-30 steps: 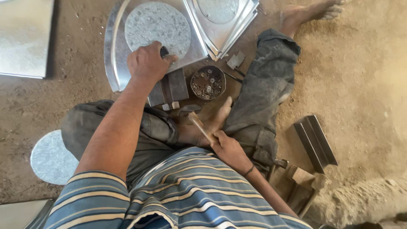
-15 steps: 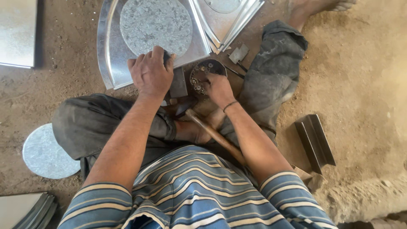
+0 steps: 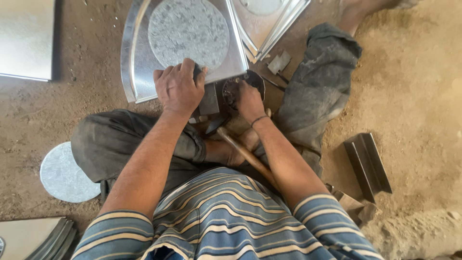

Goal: The person sits on the ground hammering rivets into quarter-circle galvanized sheet metal parts, holding a punch on each rivet with one hand and striking it with a hammer in the other. They finish one piece, stack it with completed pieces, take a new piece from the stack, and continue driving rivets across its surface.

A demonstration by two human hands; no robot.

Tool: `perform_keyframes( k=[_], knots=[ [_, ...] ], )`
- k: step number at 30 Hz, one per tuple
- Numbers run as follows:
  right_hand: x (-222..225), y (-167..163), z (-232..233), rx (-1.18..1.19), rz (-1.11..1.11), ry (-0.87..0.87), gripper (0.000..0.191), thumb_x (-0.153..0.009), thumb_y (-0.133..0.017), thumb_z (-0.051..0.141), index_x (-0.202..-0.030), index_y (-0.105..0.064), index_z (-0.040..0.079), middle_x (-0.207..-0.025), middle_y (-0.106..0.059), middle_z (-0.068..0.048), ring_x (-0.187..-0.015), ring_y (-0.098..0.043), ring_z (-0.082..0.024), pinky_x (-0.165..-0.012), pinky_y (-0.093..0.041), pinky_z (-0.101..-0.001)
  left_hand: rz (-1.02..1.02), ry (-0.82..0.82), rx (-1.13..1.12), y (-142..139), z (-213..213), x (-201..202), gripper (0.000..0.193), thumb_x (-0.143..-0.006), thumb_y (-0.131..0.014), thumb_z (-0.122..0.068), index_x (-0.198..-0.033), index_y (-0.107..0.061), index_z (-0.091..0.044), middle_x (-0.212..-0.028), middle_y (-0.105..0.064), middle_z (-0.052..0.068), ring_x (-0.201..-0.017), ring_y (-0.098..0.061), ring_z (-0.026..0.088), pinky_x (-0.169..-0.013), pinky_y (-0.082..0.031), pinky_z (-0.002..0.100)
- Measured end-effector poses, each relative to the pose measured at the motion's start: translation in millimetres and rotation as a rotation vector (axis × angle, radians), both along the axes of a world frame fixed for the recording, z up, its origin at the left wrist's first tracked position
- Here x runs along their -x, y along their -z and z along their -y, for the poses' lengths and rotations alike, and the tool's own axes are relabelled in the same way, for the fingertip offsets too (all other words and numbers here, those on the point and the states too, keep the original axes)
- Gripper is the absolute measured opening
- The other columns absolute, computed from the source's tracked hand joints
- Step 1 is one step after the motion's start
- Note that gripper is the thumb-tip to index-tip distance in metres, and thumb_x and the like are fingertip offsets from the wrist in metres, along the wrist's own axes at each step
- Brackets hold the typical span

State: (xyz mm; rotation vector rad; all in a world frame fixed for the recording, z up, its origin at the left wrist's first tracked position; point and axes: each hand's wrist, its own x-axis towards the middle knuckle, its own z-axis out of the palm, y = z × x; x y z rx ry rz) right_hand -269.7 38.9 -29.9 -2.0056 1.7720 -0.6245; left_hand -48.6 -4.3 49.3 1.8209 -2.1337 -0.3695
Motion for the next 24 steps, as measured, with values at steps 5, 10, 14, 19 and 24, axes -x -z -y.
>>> perform_keyframes(
  k=[5, 10, 14, 19, 24],
  knots=[
    [39.2, -38.6, -28.0, -0.331, 0.433, 0.304, 0.011, -0.094, -0.068, 0.005, -0.099, -0.063, -0.004, -0.079, -0.07, -0.015, -0.071, -0.066, -0.028, -0.06, -0.053, -0.0396, 0.061, 0.143, -0.107, -19.5, 13.0, -44.5, 0.042, -0.096, -0.071, -0.057, -0.091, -0.069, -0.015, -0.071, -0.071, 0.004, -0.061, -0.066, 0.024, -0.083, -0.046, 0.045],
    [56.4, -59.2, -75.5, -0.388, 0.844, 0.501, 0.01, -0.098, -0.067, 0.01, -0.098, -0.07, 0.001, -0.077, -0.067, -0.001, -0.064, -0.064, -0.007, -0.055, -0.054, -0.026, -0.221, -0.166, -0.127, -33.2, -0.7, -46.1, 0.039, -0.101, -0.069, -0.052, -0.1, -0.067, -0.013, -0.085, -0.074, 0.004, -0.074, -0.07, 0.024, -0.075, -0.053, 0.043],
    [45.6, -57.2, -93.3, -0.349, 0.94, 0.577, 0.011, -0.099, -0.067, 0.011, -0.095, -0.068, 0.001, -0.077, -0.066, -0.004, -0.059, -0.061, -0.01, -0.053, -0.053, -0.026, -0.196, 0.042, -0.09, -25.5, -54.9, 11.2, 0.038, -0.092, -0.075, -0.048, -0.107, -0.073, -0.013, -0.091, -0.074, 0.01, -0.083, -0.07, 0.03, -0.07, -0.055, 0.044],
    [31.8, -76.8, -88.8, -0.253, 0.933, 0.5, 0.009, -0.097, -0.069, 0.011, -0.095, -0.068, 0.003, -0.08, -0.067, -0.002, -0.065, -0.062, -0.008, -0.057, -0.054, -0.0247, -0.189, 0.172, 0.127, -22.6, -87.6, 14.3, 0.025, -0.085, -0.076, -0.027, -0.107, -0.076, -0.015, -0.097, -0.075, 0.005, -0.092, -0.071, 0.029, -0.081, -0.053, 0.046],
    [15.8, -112.9, -81.6, 0.014, 0.395, 0.289, 0.012, -0.095, -0.076, 0.012, -0.096, -0.07, 0.003, -0.078, -0.067, -0.006, -0.07, -0.061, -0.018, -0.066, -0.052, -0.0322, -0.004, 0.344, 0.079, -37.6, -71.4, -69.0, 0.029, -0.076, -0.069, -0.006, -0.097, -0.081, -0.021, -0.1, -0.077, 0.003, -0.099, -0.07, 0.025, -0.098, -0.049, 0.046]
  ],
)
